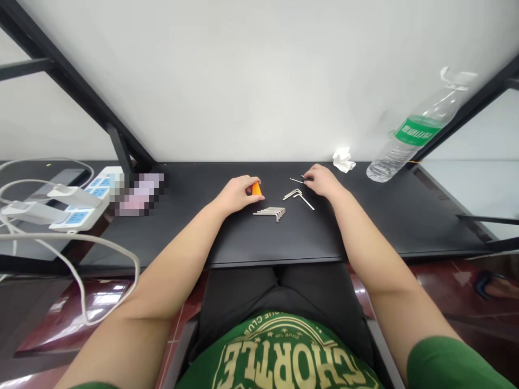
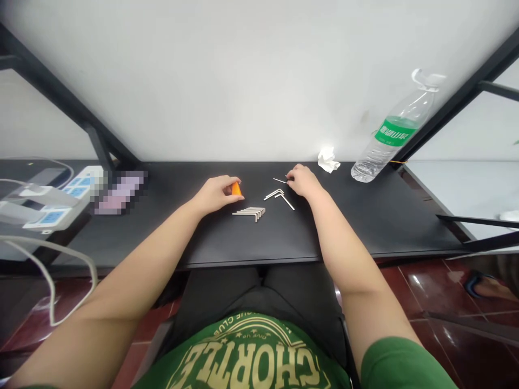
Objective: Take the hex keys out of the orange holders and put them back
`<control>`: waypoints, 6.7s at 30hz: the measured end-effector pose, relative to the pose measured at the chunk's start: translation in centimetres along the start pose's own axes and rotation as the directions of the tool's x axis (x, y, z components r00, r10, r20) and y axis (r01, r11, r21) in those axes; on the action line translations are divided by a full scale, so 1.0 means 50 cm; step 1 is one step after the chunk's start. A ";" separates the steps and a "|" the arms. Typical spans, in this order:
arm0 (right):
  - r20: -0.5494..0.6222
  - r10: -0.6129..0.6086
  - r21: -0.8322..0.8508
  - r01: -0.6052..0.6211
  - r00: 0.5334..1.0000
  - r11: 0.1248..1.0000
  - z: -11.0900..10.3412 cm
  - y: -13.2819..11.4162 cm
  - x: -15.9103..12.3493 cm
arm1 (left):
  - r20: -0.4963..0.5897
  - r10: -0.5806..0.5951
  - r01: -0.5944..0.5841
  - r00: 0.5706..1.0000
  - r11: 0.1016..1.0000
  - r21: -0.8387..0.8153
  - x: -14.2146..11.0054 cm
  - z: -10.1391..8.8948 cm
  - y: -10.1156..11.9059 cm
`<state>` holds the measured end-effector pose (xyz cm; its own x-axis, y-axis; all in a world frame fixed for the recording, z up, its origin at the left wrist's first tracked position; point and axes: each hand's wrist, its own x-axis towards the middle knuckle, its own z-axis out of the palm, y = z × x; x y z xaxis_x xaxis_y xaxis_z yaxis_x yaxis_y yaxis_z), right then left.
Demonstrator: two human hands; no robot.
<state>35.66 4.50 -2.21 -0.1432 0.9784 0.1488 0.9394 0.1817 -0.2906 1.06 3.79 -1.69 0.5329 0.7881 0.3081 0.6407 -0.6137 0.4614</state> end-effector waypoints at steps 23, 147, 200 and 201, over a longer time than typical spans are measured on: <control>0.034 0.042 -0.136 -0.037 0.999 0.990 0.004 -0.084 0.003 | 0.012 -0.001 0.001 1.000 1.000 -0.004 0.002 0.002 0.001; 0.152 -0.041 0.103 0.025 0.988 0.994 0.008 -0.104 -0.057 | 0.028 -0.011 0.010 1.000 1.000 0.010 -0.001 -0.002 0.005; 0.180 -0.415 0.256 0.365 0.892 0.895 0.009 -0.221 -0.107 | 0.003 -0.099 0.099 0.995 0.991 -0.088 -0.006 -0.006 0.010; 0.121 -0.388 0.281 0.344 0.913 0.896 0.008 -0.218 -0.102 | -0.004 -0.092 0.091 0.996 0.991 -0.098 -0.006 -0.005 0.013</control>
<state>26.01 -2.43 -0.18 -0.5335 0.8351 0.1341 0.7052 0.5268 -0.4746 1.19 3.15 -1.29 0.4699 0.8412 0.2676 0.6291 -0.5318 0.5669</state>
